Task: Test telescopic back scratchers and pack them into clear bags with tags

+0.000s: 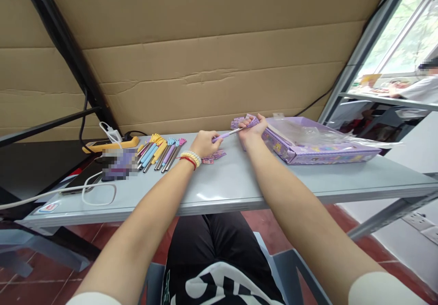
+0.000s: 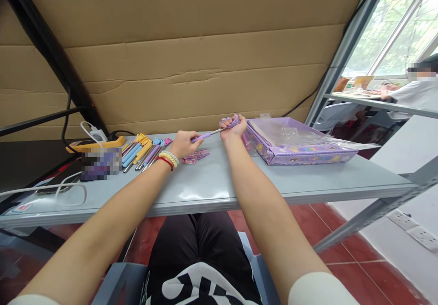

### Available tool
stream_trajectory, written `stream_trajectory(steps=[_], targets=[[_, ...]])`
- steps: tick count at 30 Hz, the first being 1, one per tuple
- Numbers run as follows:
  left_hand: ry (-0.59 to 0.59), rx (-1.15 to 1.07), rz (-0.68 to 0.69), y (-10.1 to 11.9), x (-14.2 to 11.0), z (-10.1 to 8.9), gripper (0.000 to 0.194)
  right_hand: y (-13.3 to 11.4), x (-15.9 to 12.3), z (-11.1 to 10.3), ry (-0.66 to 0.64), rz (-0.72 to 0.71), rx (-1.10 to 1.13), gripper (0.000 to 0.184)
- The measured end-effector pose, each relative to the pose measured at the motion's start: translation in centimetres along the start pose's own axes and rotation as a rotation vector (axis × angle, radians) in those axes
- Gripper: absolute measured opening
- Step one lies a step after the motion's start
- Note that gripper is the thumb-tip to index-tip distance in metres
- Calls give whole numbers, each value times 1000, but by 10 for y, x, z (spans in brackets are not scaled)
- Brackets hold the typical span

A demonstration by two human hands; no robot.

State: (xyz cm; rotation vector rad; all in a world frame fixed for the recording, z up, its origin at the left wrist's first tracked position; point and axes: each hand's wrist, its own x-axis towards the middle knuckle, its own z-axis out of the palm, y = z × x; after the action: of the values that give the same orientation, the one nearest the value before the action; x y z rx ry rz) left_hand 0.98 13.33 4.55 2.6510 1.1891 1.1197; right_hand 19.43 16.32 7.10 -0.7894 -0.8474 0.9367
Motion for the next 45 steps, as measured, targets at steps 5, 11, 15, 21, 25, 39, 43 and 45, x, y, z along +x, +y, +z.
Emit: stream_trajectory(steps=[5, 11, 15, 21, 25, 39, 43, 45], targets=[[35, 132, 279, 18, -10, 24, 37, 1, 0, -9, 108, 114, 280, 59], [26, 216, 413, 43, -22, 26, 25, -4, -3, -21, -45, 129, 274, 62], [80, 274, 396, 50, -25, 29, 25, 4, -4, -12, -81, 205, 235, 64], [317, 337, 428, 42, -26, 32, 26, 0, -22, 18, -62, 360, 479, 60], [314, 263, 540, 21, -23, 28, 26, -8, -35, 25, -28, 236, 606, 52], [201, 79, 345, 25, -12, 31, 22, -18, -15, -11, 133, 347, 689, 40], [199, 103, 304, 28, -15, 29, 21, -16, -17, -5, 139, 354, 700, 41], [214, 99, 274, 31, -16, 28, 19, -16, -21, 1, 173, 345, 707, 40]])
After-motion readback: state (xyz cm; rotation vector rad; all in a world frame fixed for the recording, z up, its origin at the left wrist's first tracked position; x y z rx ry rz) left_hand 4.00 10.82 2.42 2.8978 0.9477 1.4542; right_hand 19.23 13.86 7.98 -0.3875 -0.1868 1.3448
